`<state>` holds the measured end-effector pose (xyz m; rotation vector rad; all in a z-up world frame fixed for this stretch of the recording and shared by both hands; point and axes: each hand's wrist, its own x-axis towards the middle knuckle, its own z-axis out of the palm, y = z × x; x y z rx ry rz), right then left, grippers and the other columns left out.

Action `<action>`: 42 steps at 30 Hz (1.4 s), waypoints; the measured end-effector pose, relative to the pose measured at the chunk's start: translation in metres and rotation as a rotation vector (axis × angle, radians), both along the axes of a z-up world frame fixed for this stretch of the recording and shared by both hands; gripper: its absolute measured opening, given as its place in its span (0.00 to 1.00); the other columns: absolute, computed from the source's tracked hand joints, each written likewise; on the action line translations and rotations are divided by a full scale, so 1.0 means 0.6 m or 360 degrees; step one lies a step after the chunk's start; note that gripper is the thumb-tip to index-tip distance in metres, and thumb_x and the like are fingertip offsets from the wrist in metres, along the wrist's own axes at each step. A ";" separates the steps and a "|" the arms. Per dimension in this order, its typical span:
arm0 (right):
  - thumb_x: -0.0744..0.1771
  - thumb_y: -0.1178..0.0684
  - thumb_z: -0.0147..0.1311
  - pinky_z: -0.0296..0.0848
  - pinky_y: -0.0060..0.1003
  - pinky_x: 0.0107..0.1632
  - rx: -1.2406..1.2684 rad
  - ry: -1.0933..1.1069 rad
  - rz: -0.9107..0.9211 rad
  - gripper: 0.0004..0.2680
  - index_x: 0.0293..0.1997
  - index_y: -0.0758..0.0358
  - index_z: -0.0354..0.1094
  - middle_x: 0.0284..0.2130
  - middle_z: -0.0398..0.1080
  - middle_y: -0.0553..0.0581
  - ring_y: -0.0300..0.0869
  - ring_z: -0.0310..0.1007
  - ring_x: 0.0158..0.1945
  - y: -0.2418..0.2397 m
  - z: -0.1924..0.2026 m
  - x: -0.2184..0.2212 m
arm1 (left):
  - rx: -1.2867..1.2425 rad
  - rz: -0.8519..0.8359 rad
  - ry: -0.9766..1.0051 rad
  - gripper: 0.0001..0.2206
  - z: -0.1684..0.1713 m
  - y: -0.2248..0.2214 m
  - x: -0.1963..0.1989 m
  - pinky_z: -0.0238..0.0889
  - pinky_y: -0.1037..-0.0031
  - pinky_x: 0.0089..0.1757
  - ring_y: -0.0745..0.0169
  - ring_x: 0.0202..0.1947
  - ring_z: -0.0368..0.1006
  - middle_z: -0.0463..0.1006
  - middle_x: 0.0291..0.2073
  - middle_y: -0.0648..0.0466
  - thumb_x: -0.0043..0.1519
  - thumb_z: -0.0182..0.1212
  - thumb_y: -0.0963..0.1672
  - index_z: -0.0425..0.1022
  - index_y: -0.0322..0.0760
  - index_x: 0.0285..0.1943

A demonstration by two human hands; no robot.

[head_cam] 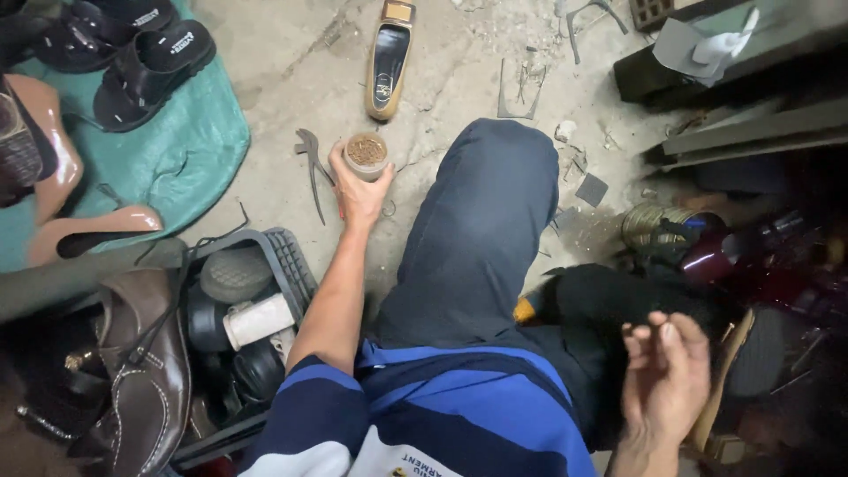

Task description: Trimming and filing the heel tip of a shoe using pliers and a rasp to prepare it for repair.

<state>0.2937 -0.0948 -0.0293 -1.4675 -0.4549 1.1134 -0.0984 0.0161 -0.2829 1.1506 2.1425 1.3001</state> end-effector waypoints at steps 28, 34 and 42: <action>0.72 0.60 0.48 0.74 0.31 0.53 0.0324 -0.0692 -0.0497 0.05 0.53 0.61 0.60 0.47 0.70 0.59 0.42 0.75 0.48 -0.060 0.073 0.112 | 0.0056 -0.0074 0.0790 0.41 -0.100 0.002 -0.082 0.54 0.53 0.74 0.40 0.79 0.53 0.49 0.78 0.40 0.80 0.77 0.48 0.37 0.38 0.81; 0.72 0.63 0.47 0.78 0.35 0.56 0.0667 -0.0269 -0.0467 0.05 0.53 0.64 0.61 0.46 0.70 0.61 0.43 0.74 0.46 -0.048 0.058 0.101 | 0.0732 -0.0523 -0.0003 0.21 0.194 0.090 0.019 0.45 0.56 0.81 0.50 0.84 0.49 0.50 0.81 0.51 0.85 0.50 0.43 0.45 0.49 0.83; 0.72 0.63 0.46 0.82 0.38 0.50 0.0998 0.0245 -0.0333 0.05 0.53 0.64 0.61 0.43 0.72 0.66 0.45 0.77 0.42 0.011 -0.002 0.090 | 0.0209 -0.1440 -0.0747 0.33 0.387 0.024 0.297 0.76 0.68 0.48 0.49 0.51 0.74 0.67 0.64 0.39 0.67 0.54 0.33 0.48 0.42 0.80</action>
